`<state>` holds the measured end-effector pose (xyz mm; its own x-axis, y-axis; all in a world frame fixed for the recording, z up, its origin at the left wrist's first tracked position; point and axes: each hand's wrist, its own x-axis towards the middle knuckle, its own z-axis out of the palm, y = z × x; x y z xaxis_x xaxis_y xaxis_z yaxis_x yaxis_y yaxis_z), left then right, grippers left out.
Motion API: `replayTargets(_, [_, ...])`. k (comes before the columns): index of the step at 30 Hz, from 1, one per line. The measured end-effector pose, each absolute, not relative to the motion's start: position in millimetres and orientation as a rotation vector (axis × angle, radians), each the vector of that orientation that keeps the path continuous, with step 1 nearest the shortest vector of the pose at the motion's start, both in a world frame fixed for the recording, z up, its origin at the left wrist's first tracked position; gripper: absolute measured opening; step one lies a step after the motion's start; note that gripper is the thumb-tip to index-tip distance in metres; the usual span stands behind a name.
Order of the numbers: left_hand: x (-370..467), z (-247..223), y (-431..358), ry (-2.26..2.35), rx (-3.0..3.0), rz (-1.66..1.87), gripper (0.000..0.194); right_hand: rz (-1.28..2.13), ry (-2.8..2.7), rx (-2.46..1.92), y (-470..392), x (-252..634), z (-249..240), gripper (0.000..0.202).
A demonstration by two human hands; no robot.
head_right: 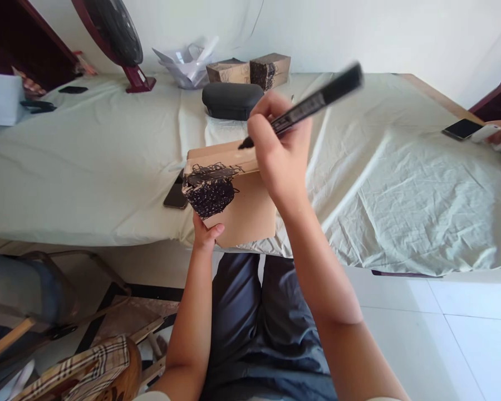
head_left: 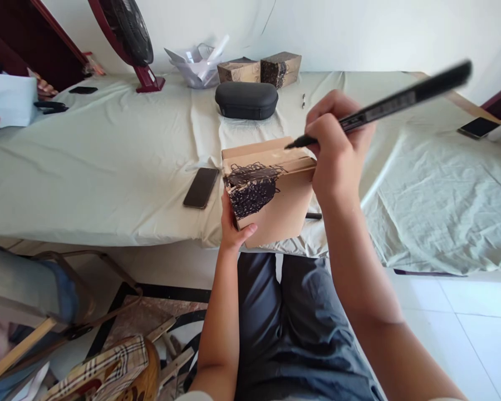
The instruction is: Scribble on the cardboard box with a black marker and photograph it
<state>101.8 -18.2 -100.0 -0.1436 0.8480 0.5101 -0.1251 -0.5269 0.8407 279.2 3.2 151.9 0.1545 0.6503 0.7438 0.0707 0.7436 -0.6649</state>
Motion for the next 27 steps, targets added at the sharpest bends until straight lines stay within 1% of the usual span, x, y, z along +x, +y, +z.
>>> replayTargets(2, [101.9, -98.1, -17.9, 0.849, 1.377, 1.750, 0.123, 0.354, -1.201, -0.539, 2.6, 284.3, 143.6, 0.019])
replayTargets(4, [102.4, -94.7, -17.4, 0.843, 1.346, 1.750, 0.122, 0.233, -1.068, -0.590, -6.3, 300.2, 128.2, 0.010])
replayTargets(6, [103.1, -90.7, -16.7, 0.852, 1.335, 1.758, 0.122, 0.193, -0.968, -0.778, -23.3, 327.0, 102.9, 0.016])
replayTargets(7, [103.4, -88.7, -16.3, 0.864, 1.328, 1.761, 0.122, 0.229, -0.967, -0.909, -33.7, 343.4, 87.1, 0.014])
replayTargets(9, [103.8, -85.5, -15.4, 0.889, 1.307, 1.759, 0.123, 0.437, -0.971, -1.070, -55.0, 378.0, 53.7, 0.020])
replayTargets(10, [103.9, -84.2, -14.9, 0.901, 1.294, 1.759, 0.124, 0.578, -0.936, -1.085, -64.7, 394.4, 38.2, 0.020])
replayTargets(12, [104.0, -82.2, -14.2, 0.926, 1.278, 1.756, 0.126, 0.883, -0.957, -1.111, -79.6, 421.0, 14.5, 0.027])
replayTargets(14, [104.0, -80.2, -13.7, 0.948, 1.278, 1.745, 0.126, 1.004, -0.986, -1.220, -87.5, 436.5, 2.3, 0.026])
replayTargets(16, [104.2, -77.9, -13.3, 0.952, 1.278, 1.739, 0.122, 1.043, -1.024, -1.335, -89.2, 441.3, -1.3, 0.037])
replayTargets(18, [104.6, -75.4, -12.9, 0.939, 1.272, 1.751, 0.118, 1.004, -1.093, -1.455, -87.4, 439.6, -1.7, 0.045])
replayTargets(20, [105.2, -73.3, -12.6, 0.919, 1.257, 1.761, 0.115, 0.877, -1.237, -1.617, -84.8, 436.4, -2.8, 0.038])
replayTargets(23, [105.6, -72.8, -12.4, 0.926, 1.224, 1.757, 0.115, 0.585, -1.500, -1.874, -83.0, 435.8, -7.6, 0.024])
replayTargets(25, [105.2, -74.7, -12.9, 0.969, 1.215, 1.755, 0.117, 0.416, -1.586, -1.979, -83.5, 438.3, -11.2, 0.026])
replayTargets(27, [104.4, -77.6, -14.0, 1.014, 1.199, 1.764, 0.122, 0.389, -1.622, -2.022, -84.5, 440.9, -13.5, 0.030])
